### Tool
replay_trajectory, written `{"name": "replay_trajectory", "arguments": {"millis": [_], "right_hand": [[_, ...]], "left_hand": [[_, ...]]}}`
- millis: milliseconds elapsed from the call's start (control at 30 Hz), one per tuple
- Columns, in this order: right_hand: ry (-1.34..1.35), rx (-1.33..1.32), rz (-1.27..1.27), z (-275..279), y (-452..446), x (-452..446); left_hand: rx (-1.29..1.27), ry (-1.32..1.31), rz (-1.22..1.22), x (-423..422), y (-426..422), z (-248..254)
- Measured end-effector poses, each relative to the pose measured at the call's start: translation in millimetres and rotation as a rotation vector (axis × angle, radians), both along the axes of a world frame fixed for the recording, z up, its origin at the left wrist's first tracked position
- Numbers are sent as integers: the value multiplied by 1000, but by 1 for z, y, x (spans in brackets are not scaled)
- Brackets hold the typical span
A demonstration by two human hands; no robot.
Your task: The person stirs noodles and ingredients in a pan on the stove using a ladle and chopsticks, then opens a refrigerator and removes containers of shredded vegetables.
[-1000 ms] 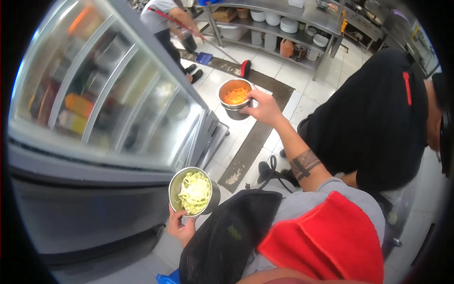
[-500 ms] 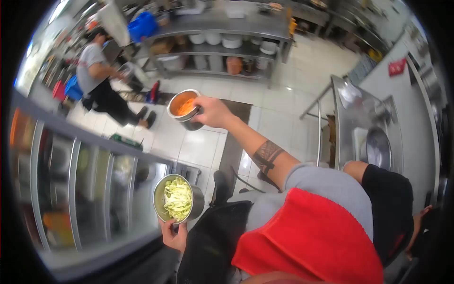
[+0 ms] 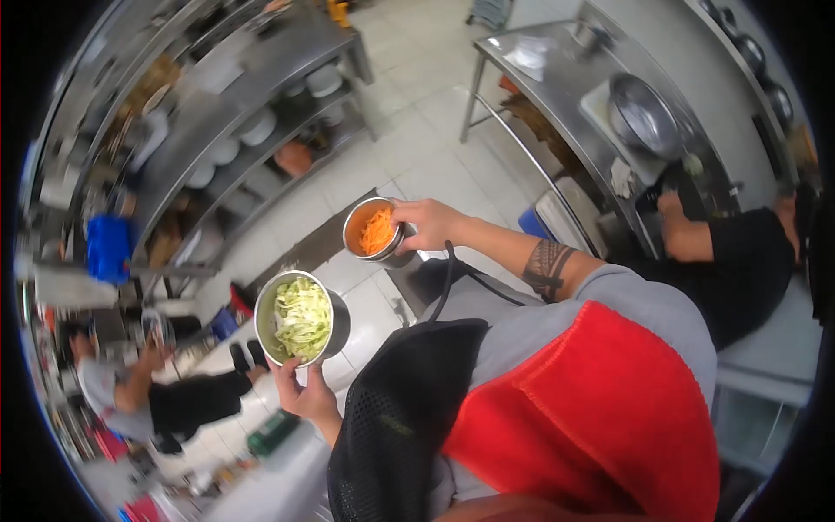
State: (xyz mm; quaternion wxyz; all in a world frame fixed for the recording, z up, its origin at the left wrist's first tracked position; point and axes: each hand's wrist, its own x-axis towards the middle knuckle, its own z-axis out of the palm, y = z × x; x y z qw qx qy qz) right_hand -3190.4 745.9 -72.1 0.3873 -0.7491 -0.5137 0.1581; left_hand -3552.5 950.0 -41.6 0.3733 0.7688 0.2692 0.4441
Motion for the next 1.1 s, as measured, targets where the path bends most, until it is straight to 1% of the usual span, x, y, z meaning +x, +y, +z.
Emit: {"name": "replay_trajectory", "arguments": {"millis": [33,100,133,167,200,267,300,333,400,467,500,533,567,600,667,700,733,767,800,833,867,900,933,967,1000,1033,1067,1100], "right_hand": [[-2,5,-58,4,-23,-15],[64,-60,-194,15,-67,-47],[64,-59,-227,10,-87,-59],[-30,49,-227,-50,-49,-63],[-117,157,-251,-70,-45,-71],[-130,147,-241,-71,-45,-78],[-129,132,-264,-72,-46,-83],[-125,120,-280,-69,-49,-89],[-124,203,-241,-57,-55,-97],[-127,153,-281,-44,-50,-107],[-162,161,-258,-38,-47,-115],[-177,191,-310,-34,-45,-128],[-191,221,-371,-30,-44,-138],[-222,226,-367,-29,-42,-147],[-179,247,-414,-37,-24,-152],[-216,261,-437,-39,-17,-155],[-240,265,-443,-47,-13,-153],[-299,218,-514,-53,-14,-154],[-338,175,-590,-66,-13,-166],[-335,192,-601,-68,-11,-185],[-286,194,-680,-56,-3,-184],[-225,177,-770,-54,-1,-199],[-243,178,-784,-58,4,-207],[-316,198,-885,-68,6,-225],[-393,224,-987,-75,8,-239],[-317,198,-1082,-83,9,-257],[-319,202,-1096,-90,6,-280],[-264,206,-1185,-120,29,-233]], "left_hand": [[-79,-25,-16,0,-2,7],[-99,-26,-105,-1,0,21],[-112,-35,-172,-2,0,29],[-106,-61,-209,-6,42,-16],[-86,-67,-234,-6,53,-23],[-154,-171,-207,-4,53,-31],[-212,-156,-172,-7,60,-40],[-190,-178,-158,-9,54,-34],[-110,-186,-343,0,52,-15],[-38,-206,-425,9,52,0],[17,-193,-453,10,55,-1],[71,-179,-482,10,58,-4],[35,-167,-529,10,69,-12],[41,-151,-567,10,77,-18],[-11,-175,-559,21,93,-26],[-12,-193,-557,27,100,-31],[97,-158,-595,34,113,-41],[210,-111,-627,37,123,-44],[201,-122,-684,38,129,-51],[197,-135,-741,37,130,-54],[224,-226,-773,49,134,-54],[216,-225,-813,48,139,-57],[200,-227,-860,57,145,-59],[197,-240,-874,54,150,-60],[233,-187,-931,52,154,-52],[269,-124,-986,47,158,-49],[274,-126,-999,39,158,-51],[294,-188,-1090,115,183,-76]]}}
